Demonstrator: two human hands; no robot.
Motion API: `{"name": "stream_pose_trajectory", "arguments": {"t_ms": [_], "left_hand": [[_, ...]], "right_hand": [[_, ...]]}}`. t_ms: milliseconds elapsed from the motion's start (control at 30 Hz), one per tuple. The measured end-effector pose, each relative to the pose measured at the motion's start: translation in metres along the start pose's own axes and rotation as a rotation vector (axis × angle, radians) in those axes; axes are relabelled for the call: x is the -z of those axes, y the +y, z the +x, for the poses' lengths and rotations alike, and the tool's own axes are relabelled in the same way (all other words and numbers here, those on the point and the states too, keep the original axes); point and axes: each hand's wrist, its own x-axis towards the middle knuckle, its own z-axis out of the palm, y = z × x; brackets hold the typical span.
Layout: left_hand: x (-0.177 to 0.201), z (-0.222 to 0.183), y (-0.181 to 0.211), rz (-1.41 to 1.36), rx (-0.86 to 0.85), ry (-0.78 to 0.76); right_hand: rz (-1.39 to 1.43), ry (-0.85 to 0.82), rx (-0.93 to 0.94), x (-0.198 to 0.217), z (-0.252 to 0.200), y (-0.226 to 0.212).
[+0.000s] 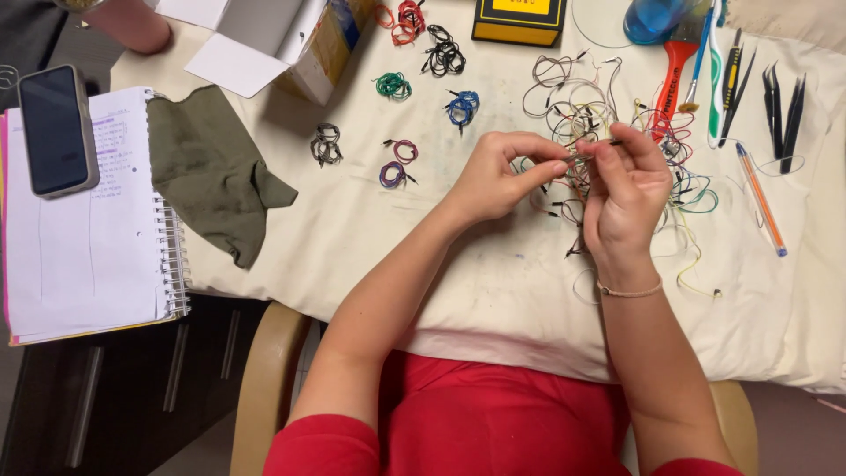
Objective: Sorting through a pile of thin electrical wires and tying them into small, organized bundles or loops.
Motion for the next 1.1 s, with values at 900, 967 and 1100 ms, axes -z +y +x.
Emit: {"name": "stream_pose_trajectory", "arguments": {"t_ms": [900, 967, 1100], "left_hand": [[-0.006, -0.003, -0.023, 0.018, 0.008, 0.170], [-0.008, -0.002, -0.022, 0.074, 0.004, 0.192], [-0.009, -0.001, -0.021, 0.128, -0.017, 0.237]], "right_hand": [[0.168, -0.093, -0.305, -0.025, -0.009, -0.022], [0.174, -0.139, -0.323, -0.038, -0.013, -0.035], [-0.311, -0.212, -0.064, -0.016, -0.009, -0.011]]}}
